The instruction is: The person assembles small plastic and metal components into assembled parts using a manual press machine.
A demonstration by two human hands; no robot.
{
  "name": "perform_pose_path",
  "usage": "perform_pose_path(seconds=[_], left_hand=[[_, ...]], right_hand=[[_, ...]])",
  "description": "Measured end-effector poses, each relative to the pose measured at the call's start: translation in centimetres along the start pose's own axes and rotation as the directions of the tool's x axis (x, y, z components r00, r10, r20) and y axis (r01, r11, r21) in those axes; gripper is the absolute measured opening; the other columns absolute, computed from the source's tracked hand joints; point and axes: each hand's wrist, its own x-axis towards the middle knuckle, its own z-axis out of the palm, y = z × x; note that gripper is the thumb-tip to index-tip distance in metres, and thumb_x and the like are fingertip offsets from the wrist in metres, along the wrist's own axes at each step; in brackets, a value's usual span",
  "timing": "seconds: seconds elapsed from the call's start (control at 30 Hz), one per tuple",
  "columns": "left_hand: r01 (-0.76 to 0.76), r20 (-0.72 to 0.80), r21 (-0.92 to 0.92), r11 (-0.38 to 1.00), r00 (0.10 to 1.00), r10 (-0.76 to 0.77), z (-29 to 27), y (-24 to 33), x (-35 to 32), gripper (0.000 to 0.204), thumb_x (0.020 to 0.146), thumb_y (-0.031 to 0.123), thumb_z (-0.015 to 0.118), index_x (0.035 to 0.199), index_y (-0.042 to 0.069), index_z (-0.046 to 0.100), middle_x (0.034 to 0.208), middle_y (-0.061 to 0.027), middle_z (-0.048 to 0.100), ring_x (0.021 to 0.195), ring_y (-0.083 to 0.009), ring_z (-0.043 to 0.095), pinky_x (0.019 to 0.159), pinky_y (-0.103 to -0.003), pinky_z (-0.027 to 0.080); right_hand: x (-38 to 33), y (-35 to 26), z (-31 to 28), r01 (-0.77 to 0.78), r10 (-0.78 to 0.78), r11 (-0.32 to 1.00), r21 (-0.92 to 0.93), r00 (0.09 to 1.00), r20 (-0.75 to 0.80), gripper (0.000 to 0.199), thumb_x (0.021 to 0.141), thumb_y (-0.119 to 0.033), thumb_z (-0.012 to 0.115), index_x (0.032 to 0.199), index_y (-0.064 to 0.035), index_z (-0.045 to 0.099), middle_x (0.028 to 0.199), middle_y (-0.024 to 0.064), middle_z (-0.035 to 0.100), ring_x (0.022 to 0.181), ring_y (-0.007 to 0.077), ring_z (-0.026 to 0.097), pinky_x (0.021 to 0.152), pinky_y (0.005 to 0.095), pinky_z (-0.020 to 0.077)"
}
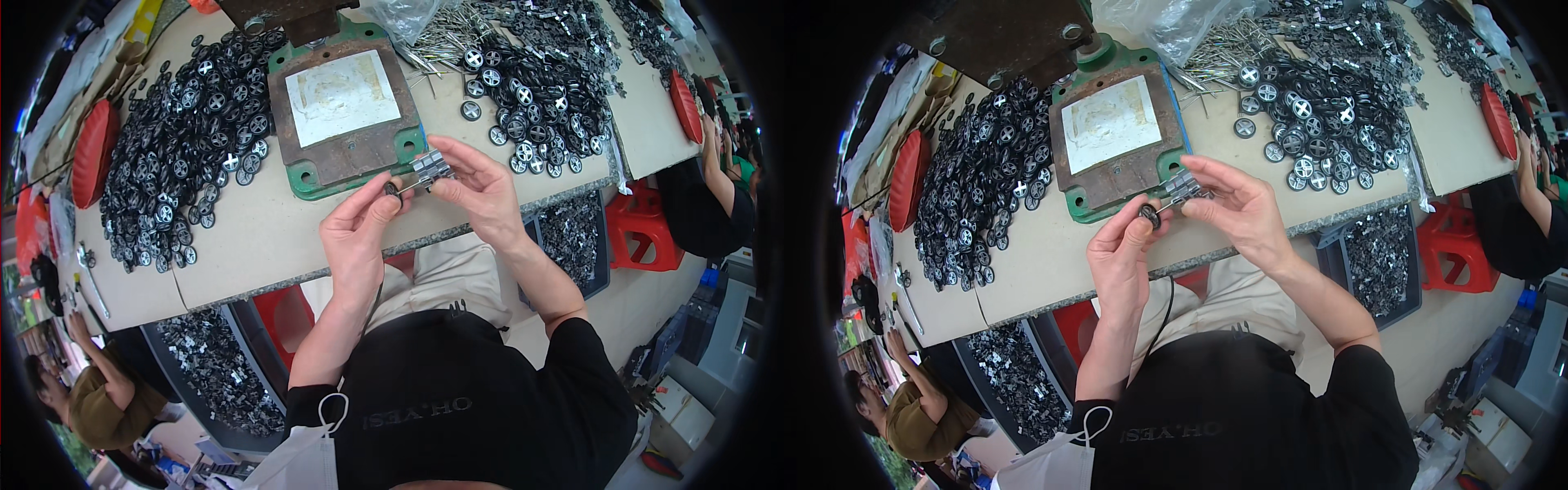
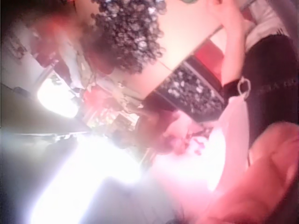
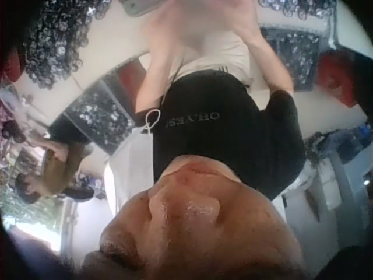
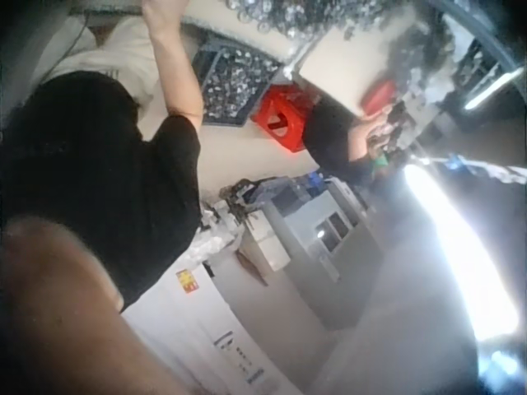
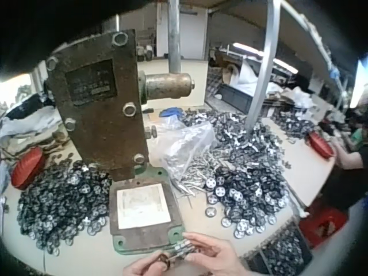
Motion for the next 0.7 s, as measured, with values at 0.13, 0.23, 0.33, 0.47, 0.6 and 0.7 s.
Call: perform_pose_path(seconds=[0.13, 0.23, 0.33, 0.47, 0.6, 0.7], left_hand=[[0.058, -0.003, -0.038, 0.998, 0.998, -0.059, 0.2, 0.4, 0.2, 0.029, 0.083, -0.001, 0.060, 0.112, -0.005, 0.057, 0.098, -0.0142, 0.064, 0.086, -0.0210, 0.064, 0.080, -0.029, 0.051], [0.084, -0.025, 0.041, 0.996, 0.996, -0.083, 0.6, 0.3, -0.2, 0.030, 0.083, -0.002, 0.060, 0.112, -0.006, 0.057, 0.098, -0.0139, 0.064, 0.086, -0.0188, 0.064, 0.079, -0.027, 0.050], [-0.164, -0.045, 0.363, 0.917, 0.980, 0.193, 1.0, -0.3, -0.8, 0.030, 0.081, -0.005, 0.061, 0.111, -0.006, 0.058, 0.097, -0.0133, 0.065, 0.085, -0.0173, 0.063, 0.078, -0.025, 0.049], [-0.141, -0.100, 0.234, 0.962, 0.981, 0.169, 0.5, -1.1, -0.5, 0.031, 0.078, -0.007, 0.063, 0.108, -0.004, 0.061, 0.096, -0.0132, 0.065, 0.084, -0.0161, 0.063, 0.077, -0.024, 0.050], [-0.338, 0.050, 0.519, 0.785, 0.929, 0.367, 1.0, -0.6, -1.3, 0.031, 0.078, -0.007, 0.063, 0.109, -0.006, 0.060, 0.098, -0.0134, 0.065, 0.085, -0.0152, 0.062, 0.079, -0.025, 0.050], [-0.192, -0.009, 0.216, 0.958, 0.980, 0.198, 1.0, -1.0, -0.9, 0.033, 0.078, -0.007, 0.063, 0.111, -0.006, 0.058, 0.100, -0.0119, 0.064, 0.087, -0.0153, 0.062, 0.081, -0.026, 0.049]], right_hand=[[0.0, 0.8, -1.5, 0.069, -0.060, 0.977, -0.200, 0.997, 0.054, 0.028, 0.081, 0.002, 0.061, 0.109, 0.0057, 0.058, 0.099, 0.0070, 0.062, 0.090, 0.0129, 0.058, 0.081, 0.0246, 0.0454], [0.1, 0.6, -1.9, 0.441, -0.325, 0.703, -0.559, 0.897, 0.299, 0.024, 0.082, 0.000, 0.062, 0.104, 0.0066, 0.058, 0.094, 0.0063, 0.063, 0.087, 0.0113, 0.057, 0.076, 0.0241, 0.0458], [-0.5, 0.3, -0.6, -0.117, 0.123, 0.982, -0.147, 0.992, 0.030, 0.019, 0.082, -0.003, 0.061, 0.099, 0.0061, 0.059, 0.090, 0.0045, 0.063, 0.083, 0.0097, 0.057, 0.073, 0.0248, 0.0463], [-0.7, 1.2, -0.8, 0.124, -0.107, 0.898, -0.423, 0.992, 0.063, 0.017, 0.083, -0.005, 0.061, 0.098, 0.0048, 0.060, 0.089, 0.0041, 0.063, 0.079, 0.0091, 0.056, 0.072, 0.0245, 0.0456], [-0.5, 0.4, -0.8, -0.262, 0.275, 0.957, -0.127, 0.957, 0.096, 0.016, 0.082, -0.004, 0.062, 0.095, 0.0049, 0.060, 0.086, 0.0061, 0.062, 0.080, 0.0103, 0.057, 0.072, 0.0241, 0.0448], [-1.0, 2.2, -0.5, 0.127, -0.102, 0.925, -0.358, 0.991, 0.087, 0.016, 0.081, -0.003, 0.062, 0.095, 0.0048, 0.061, 0.085, 0.0070, 0.061, 0.081, 0.0110, 0.057, 0.072, 0.0247, 0.0453]])
